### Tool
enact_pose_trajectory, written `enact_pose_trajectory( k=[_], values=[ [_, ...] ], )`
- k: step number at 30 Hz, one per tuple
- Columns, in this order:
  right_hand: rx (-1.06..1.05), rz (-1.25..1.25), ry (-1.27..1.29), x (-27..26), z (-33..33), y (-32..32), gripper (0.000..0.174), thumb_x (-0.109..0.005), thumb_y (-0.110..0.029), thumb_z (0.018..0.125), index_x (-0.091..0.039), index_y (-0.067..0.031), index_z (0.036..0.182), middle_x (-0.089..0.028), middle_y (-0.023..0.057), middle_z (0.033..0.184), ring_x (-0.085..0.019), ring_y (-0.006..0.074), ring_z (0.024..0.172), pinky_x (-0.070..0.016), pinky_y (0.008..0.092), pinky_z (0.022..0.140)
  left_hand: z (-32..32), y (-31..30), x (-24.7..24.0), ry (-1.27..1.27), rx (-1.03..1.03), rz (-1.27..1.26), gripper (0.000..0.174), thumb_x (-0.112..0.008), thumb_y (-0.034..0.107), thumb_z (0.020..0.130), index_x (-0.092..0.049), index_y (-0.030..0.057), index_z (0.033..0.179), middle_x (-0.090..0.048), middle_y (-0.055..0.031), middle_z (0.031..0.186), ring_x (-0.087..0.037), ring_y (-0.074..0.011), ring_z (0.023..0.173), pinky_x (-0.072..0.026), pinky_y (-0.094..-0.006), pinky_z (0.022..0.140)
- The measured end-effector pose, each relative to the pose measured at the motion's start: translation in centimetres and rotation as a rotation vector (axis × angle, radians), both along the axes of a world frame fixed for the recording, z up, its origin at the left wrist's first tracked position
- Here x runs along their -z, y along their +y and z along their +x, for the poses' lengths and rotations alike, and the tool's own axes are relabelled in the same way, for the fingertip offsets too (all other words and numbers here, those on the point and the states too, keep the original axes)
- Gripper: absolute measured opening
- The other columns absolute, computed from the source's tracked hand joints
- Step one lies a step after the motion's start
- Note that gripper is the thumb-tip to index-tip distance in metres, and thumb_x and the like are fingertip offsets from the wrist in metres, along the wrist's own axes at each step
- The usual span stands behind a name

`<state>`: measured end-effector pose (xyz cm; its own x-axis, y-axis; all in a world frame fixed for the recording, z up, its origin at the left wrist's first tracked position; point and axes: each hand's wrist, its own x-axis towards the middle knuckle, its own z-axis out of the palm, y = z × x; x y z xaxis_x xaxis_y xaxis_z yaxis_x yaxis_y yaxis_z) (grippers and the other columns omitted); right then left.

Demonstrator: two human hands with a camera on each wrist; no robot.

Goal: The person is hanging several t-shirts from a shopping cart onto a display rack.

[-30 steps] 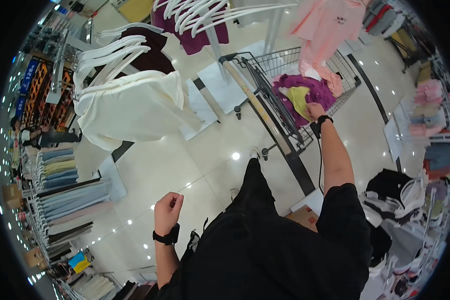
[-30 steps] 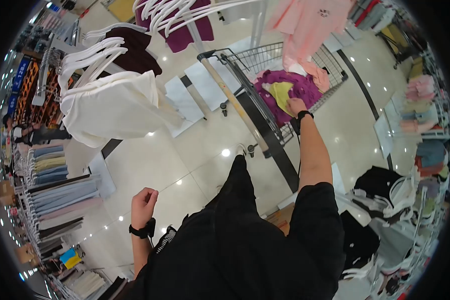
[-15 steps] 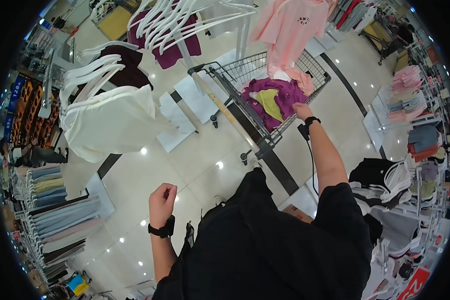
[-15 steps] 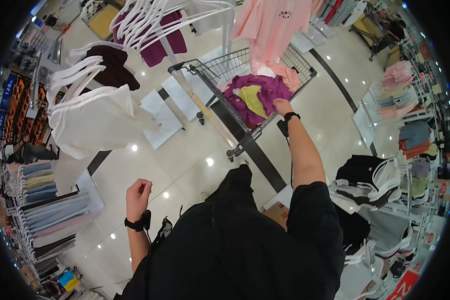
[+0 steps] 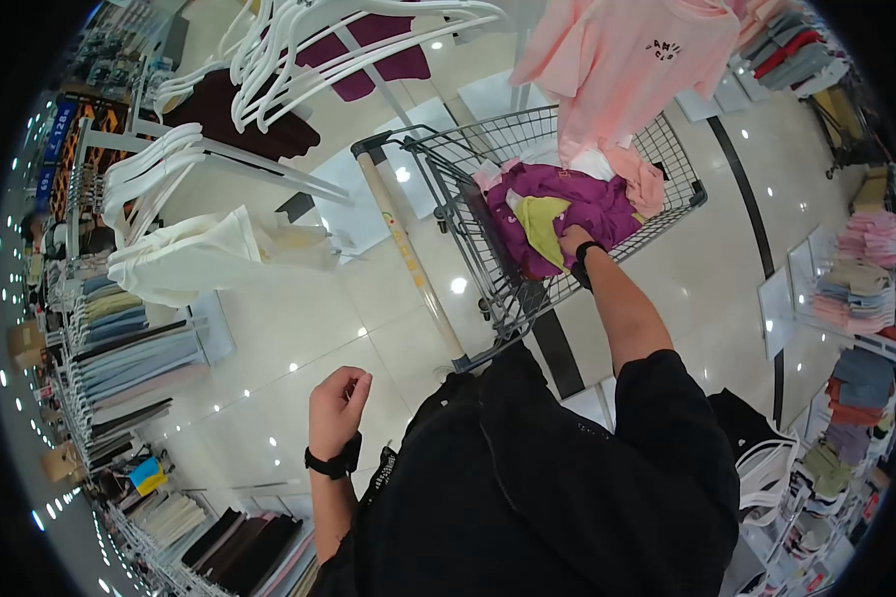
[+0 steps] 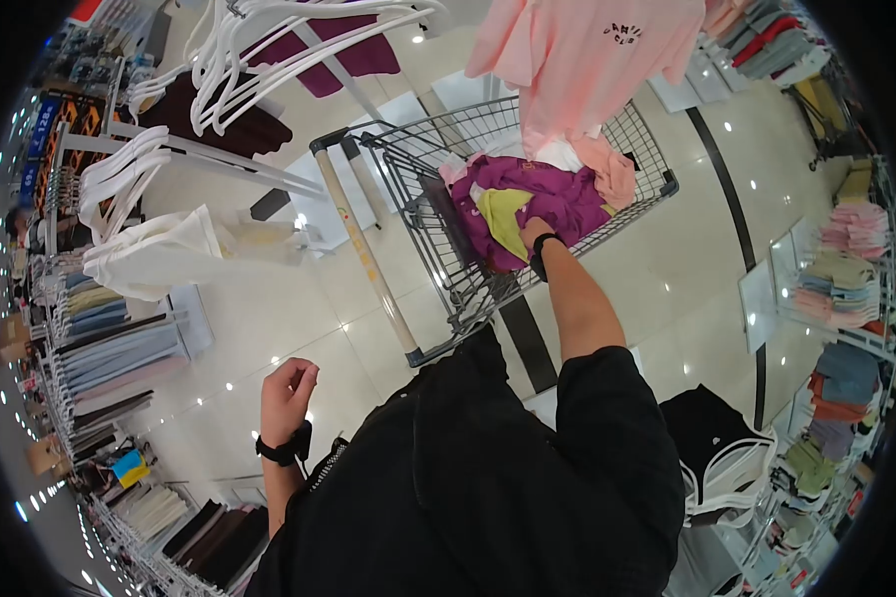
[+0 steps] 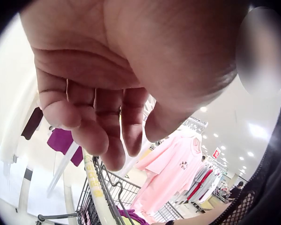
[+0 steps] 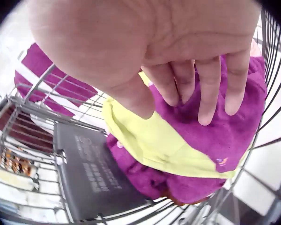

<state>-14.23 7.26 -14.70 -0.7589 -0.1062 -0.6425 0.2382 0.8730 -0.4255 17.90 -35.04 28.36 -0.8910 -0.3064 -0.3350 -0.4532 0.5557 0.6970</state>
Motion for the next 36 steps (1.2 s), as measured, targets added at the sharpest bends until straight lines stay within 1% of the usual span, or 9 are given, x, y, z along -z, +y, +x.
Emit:
enact_pose_trajectory(
  k=[6, 10, 14, 17, 19, 24, 30, 34, 36],
  values=[
    [0.455, -0.731, -0.073, -7.3, 2.8, -4.1, 0.033, -0.067, -0.009, 0.088, -0.071, 0.005, 0.117, -0.075, 0.0122, 0.088, -0.072, 0.0263, 0.088, -0.0574, 0.0372, 0.081, -1.4, 2.4, -0.1, 0.022, -0.057, -0.002, 0.017, -0.07, 0.015, 0.098, -0.068, -0.0008, 0.092, -0.061, -0.0034, 0.067, -0.05, -0.01, 0.057, -0.0414, -0.027, 0.055],
    [0.066, -0.149, 0.237, -11.8, 2.6, -2.6, 0.042, -0.068, -0.015, 0.083, -0.072, -0.0099, 0.125, -0.061, 0.018, 0.14, -0.064, 0.0322, 0.119, -0.0504, 0.0444, 0.103, -2.5, 4.5, 0.8, 0.012, -0.001, 0.06, 0.015, -0.071, 0.015, 0.097, -0.069, 0.0, 0.093, -0.063, -0.0043, 0.07, -0.052, -0.0111, 0.058, -0.0425, -0.027, 0.056],
    [-0.173, 0.311, 0.116, -10.3, -0.3, 0.8, 0.043, -0.063, -0.027, 0.09, -0.068, -0.0104, 0.129, -0.025, 0.0081, 0.169, -0.024, 0.0385, 0.153, -0.0321, 0.0662, 0.114, -2.3, 5.6, 0.8, -0.017, -0.016, 0.041, 0.015, -0.071, 0.015, 0.096, -0.069, 0.0006, 0.093, -0.063, -0.0051, 0.071, -0.053, -0.0115, 0.059, -0.0434, -0.0273, 0.056],
    [-0.216, 0.395, 0.095, -6.0, -2.4, 3.9, 0.045, -0.064, -0.025, 0.09, -0.067, -0.0087, 0.132, -0.037, 0.0124, 0.164, -0.04, 0.0364, 0.147, -0.0398, 0.059, 0.112, -1.2, 6.3, 0.9, -0.03, -0.04, 0.015, 0.014, -0.071, 0.014, 0.096, -0.069, 0.0007, 0.093, -0.064, -0.0059, 0.072, -0.054, -0.0122, 0.059, -0.044, -0.0279, 0.056],
    [-0.048, 0.158, 0.235, -1.1, -4.5, 6.3, 0.036, -0.067, -0.021, 0.088, -0.073, -0.0092, 0.121, -0.065, 0.0145, 0.137, -0.064, 0.0355, 0.122, -0.0506, 0.0478, 0.103, -0.8, 6.5, 0.8, -0.062, -0.049, 0.023, 0.016, -0.069, 0.012, 0.099, -0.067, -0.0029, 0.095, -0.058, 0.0006, 0.07, -0.048, -0.0058, 0.063, -0.0401, -0.024, 0.058],
    [0.416, -0.227, 0.218, -2.4, -5.0, 6.7, 0.018, -0.069, -0.008, 0.089, -0.077, 0.0021, 0.102, -0.077, 0.0099, 0.095, -0.074, 0.02, 0.092, -0.0557, 0.0314, 0.084, -0.2, 6.9, 0.4, -0.056, -0.078, 0.022, 0.015, -0.069, 0.012, 0.099, -0.067, -0.0022, 0.095, -0.058, 0.0008, 0.07, -0.048, -0.006, 0.063, -0.0403, -0.0236, 0.058],
    [0.345, -1.055, 0.129, -22.6, 0.4, -1.7, 0.026, -0.062, 0.004, 0.092, -0.069, 0.0012, 0.117, -0.072, 0.0045, 0.103, -0.063, 0.0083, 0.081, -0.0493, 0.0228, 0.07, -2.0, 7.4, 1.9, 0.046, -0.053, 0.041, 0.018, -0.073, 0.013, 0.093, -0.068, 0.0034, 0.108, -0.07, -0.006, 0.093, -0.061, -0.016, 0.074, -0.0485, -0.0294, 0.065],
    [-0.094, -1.168, 0.114, -39.5, 10.0, -10.0, 0.012, -0.064, 0.002, 0.096, -0.07, -0.0016, 0.106, -0.065, 0.0003, 0.095, -0.059, 0.0064, 0.08, -0.0496, 0.0244, 0.071, -5.1, 9.9, 1.3, 0.205, 0.014, 0.104, 0.048, -0.075, 0.011, 0.09, -0.058, 0.0064, 0.135, -0.065, -0.0097, 0.123, -0.063, -0.022, 0.101, -0.0525, -0.0313, 0.083],
    [-0.433, -1.409, 0.011, -43.8, 14.9, -13.7, 0.014, -0.07, 0.006, 0.089, -0.072, -0.0017, 0.101, -0.066, 0.0074, 0.099, -0.065, 0.0175, 0.089, -0.0513, 0.0307, 0.079, -6.1, 10.8, 0.4, 0.39, 0.083, 0.179, 0.056, -0.073, 0.011, 0.091, -0.052, 0.0055, 0.143, -0.061, -0.013, 0.133, -0.061, -0.0255, 0.116, -0.0511, -0.0334, 0.096]
  ],
)
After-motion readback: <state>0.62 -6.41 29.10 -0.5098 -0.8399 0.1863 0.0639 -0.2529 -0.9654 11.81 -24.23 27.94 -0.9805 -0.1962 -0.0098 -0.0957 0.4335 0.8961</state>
